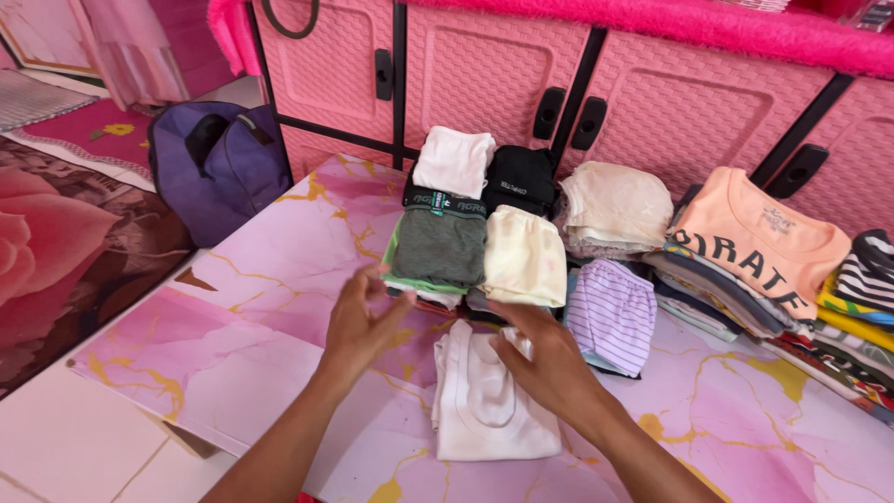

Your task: The person sorts and organizes several folded garments, moving them between stacks on a pink marble-patterned surface to group them by type.

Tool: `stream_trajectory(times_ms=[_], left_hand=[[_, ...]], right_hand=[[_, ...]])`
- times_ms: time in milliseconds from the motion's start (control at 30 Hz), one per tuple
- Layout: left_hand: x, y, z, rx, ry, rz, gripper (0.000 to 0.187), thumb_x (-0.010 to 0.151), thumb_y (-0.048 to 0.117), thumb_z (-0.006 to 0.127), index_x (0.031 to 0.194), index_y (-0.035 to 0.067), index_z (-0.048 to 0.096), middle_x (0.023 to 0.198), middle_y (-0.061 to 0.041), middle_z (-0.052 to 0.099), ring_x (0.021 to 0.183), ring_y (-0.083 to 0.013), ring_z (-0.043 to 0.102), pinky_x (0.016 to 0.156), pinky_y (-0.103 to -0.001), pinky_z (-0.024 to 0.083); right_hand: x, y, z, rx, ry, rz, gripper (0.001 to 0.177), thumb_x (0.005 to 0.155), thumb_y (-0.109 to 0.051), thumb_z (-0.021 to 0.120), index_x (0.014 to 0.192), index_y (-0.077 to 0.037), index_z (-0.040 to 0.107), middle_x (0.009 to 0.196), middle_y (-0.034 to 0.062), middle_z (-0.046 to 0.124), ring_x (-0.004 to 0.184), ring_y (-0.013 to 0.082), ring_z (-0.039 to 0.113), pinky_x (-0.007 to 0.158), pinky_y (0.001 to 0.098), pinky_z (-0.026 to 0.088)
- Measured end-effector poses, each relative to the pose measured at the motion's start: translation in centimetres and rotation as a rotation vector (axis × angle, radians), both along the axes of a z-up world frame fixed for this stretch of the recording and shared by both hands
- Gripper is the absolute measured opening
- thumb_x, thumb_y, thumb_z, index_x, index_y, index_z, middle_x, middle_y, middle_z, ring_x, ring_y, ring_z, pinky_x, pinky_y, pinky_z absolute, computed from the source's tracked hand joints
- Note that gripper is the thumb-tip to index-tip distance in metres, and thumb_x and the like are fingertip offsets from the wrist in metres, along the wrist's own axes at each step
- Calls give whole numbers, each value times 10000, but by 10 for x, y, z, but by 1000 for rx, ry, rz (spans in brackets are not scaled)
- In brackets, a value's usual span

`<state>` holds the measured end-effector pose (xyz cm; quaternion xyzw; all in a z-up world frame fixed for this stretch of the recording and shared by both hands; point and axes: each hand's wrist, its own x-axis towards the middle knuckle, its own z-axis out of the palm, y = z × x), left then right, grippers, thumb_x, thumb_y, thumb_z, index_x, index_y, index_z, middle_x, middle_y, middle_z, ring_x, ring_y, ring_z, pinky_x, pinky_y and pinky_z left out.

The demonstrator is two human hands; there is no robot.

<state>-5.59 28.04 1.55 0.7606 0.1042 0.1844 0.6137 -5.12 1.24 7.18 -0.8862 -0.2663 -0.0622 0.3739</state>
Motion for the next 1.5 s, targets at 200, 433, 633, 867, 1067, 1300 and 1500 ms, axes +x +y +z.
stream_trajectory(times_ms=[200,433,633,867,1067,1300,1500], left_hand=[[74,28,3,31,251,75,1165,714,779,676,1598,123,294,1404,-247,568,1260,-356,586,1055,-446,456],[96,28,-14,34,183,54,1105,695,585,791,1552,70,321,1425,-282,557,1301,-371,586,1045,-425,492],[58,55,-6,57,275,55,1078,709,511,749,1598,136,268,1220,-291,712,1086,-370,713,920,-409,546],[77,143,-34,133,27,304,893,816,488,752,1525,88,387,1289,-267,638,1156,-360,649,960,-408,505],[151,172,-36,62,6,466,786,815,521,733,1419,85,484,1228,-235,669,1116,-378,672,976,-420,503],[245,173,-48,79,-122,398,588,935,612,605,1212,97,663,1109,-167,729,1067,-330,684,943,-414,508],[283,163,-40,-218,-53,219,690,904,653,547,1367,146,614,1264,-121,679,1178,-265,633,984,-373,479]], right_hand=[[50,77,-1,-299,-706,-21,748,783,-187,720,1418,101,449,1376,319,552,1320,442,485,1113,547,299],[66,101,-25,-421,-606,5,693,778,-111,648,1416,83,460,1344,256,592,1352,384,495,1177,603,241],[53,117,-25,-275,-531,160,698,769,-41,638,1437,68,465,1376,284,570,1366,416,483,1159,563,290],[80,203,-34,-253,-510,281,747,799,-31,636,1495,64,380,1464,305,478,1417,457,394,1127,590,306],[155,259,-37,-329,-477,194,803,777,-27,633,1528,16,351,1531,292,410,1460,435,344,1129,591,311],[241,286,-56,-350,-563,21,763,838,-114,671,1503,77,349,1500,332,427,1435,462,375,1173,538,314],[284,286,-50,-425,-517,-47,861,847,-264,741,1483,124,309,1473,374,409,1410,496,366,1165,498,301]])
